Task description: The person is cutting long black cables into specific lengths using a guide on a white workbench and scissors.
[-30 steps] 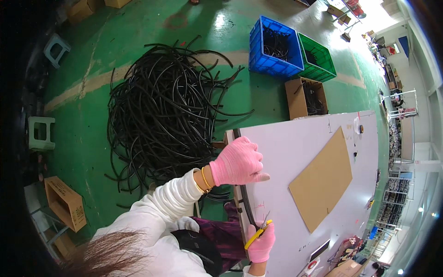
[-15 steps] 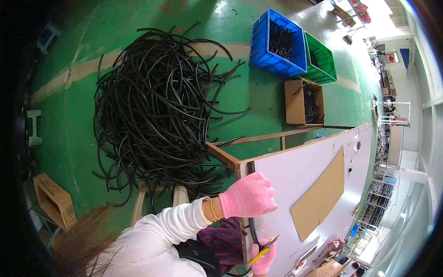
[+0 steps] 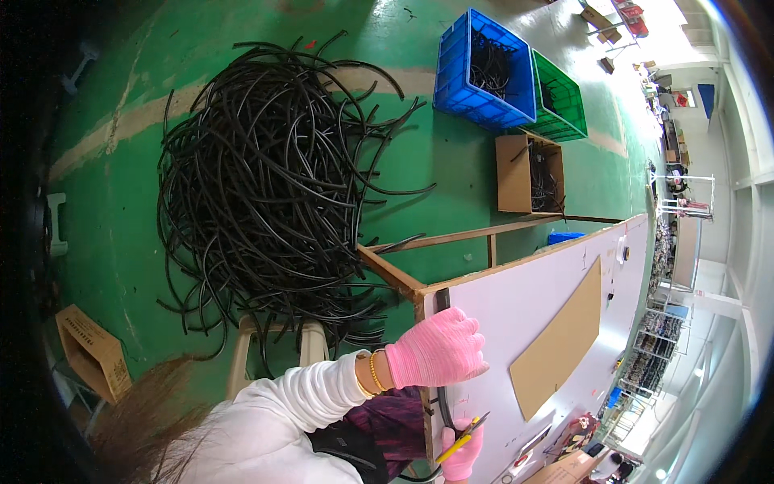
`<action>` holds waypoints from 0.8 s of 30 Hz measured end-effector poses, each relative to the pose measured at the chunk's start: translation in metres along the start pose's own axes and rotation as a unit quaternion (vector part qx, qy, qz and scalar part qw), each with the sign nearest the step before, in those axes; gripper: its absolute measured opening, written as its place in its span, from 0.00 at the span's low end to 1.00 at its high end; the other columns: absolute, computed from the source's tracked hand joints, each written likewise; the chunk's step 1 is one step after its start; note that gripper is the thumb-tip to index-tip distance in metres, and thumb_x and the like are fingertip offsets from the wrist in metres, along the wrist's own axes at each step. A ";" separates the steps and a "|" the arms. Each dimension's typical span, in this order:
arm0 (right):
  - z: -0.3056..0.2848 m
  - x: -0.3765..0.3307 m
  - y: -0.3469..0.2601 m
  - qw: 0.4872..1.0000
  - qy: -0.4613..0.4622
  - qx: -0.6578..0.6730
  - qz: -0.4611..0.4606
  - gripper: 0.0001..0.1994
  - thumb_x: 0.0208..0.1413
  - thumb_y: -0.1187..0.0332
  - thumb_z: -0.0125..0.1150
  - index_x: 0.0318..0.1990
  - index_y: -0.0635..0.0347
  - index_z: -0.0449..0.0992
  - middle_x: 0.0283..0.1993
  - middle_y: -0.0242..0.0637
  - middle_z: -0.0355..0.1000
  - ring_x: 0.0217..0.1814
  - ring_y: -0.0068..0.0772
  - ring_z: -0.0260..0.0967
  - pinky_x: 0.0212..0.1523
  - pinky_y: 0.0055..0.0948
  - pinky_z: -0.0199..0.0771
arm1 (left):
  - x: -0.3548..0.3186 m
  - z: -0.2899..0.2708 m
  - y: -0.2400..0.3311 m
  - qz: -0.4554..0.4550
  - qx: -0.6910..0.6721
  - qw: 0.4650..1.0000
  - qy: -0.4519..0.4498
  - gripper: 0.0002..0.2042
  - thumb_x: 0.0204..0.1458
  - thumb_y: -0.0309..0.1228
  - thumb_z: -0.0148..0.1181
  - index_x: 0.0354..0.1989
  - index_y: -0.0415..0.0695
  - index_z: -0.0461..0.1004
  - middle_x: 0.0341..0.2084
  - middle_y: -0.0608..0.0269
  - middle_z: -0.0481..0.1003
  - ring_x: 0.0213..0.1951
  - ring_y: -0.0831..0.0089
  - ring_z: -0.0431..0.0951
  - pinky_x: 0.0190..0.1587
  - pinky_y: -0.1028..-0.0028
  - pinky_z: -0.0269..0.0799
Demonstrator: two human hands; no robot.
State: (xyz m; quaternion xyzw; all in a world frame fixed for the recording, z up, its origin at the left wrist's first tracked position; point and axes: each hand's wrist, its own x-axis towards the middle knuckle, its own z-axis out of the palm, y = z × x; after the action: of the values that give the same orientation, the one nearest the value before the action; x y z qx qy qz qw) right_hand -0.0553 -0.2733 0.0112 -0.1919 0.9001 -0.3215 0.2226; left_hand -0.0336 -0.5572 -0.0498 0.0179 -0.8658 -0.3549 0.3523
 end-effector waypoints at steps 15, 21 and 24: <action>-0.004 -0.016 -0.003 0.996 0.065 -0.056 0.012 0.13 0.52 0.70 0.66 0.43 0.60 0.70 0.27 0.35 0.68 0.30 0.27 0.66 0.33 0.28 0.69 | 0.021 0.006 0.023 -0.113 0.195 0.967 -0.122 0.25 0.48 0.44 0.61 0.53 0.46 0.70 0.59 0.54 0.66 0.61 0.53 0.62 0.64 0.57 0.54; -0.063 -0.160 0.076 0.943 -0.015 0.271 0.194 0.10 0.59 0.65 0.61 0.41 0.60 0.70 0.21 0.27 0.62 0.25 0.19 0.60 0.26 0.19 0.61 | 0.022 0.006 0.013 -0.042 0.287 0.947 -0.135 0.25 0.54 0.40 0.57 0.60 0.43 0.67 0.64 0.52 0.62 0.62 0.53 0.63 0.65 0.60 0.54; -0.095 -0.251 0.144 0.839 -0.065 0.485 0.239 0.13 0.65 0.60 0.50 0.41 0.62 0.69 0.20 0.23 0.55 0.22 0.17 0.52 0.23 0.18 0.57 | 0.022 0.006 -0.005 -0.010 0.313 0.936 -0.162 0.25 0.58 0.40 0.53 0.64 0.45 0.64 0.65 0.51 0.60 0.65 0.54 0.59 0.67 0.62 0.51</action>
State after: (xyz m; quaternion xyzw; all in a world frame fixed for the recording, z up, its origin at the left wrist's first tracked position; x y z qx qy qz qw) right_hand 0.0732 -0.0003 0.0508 0.1410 0.6305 -0.6404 0.4154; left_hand -0.0548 -0.5634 -0.0428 0.0780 -0.9783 -0.0671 0.1799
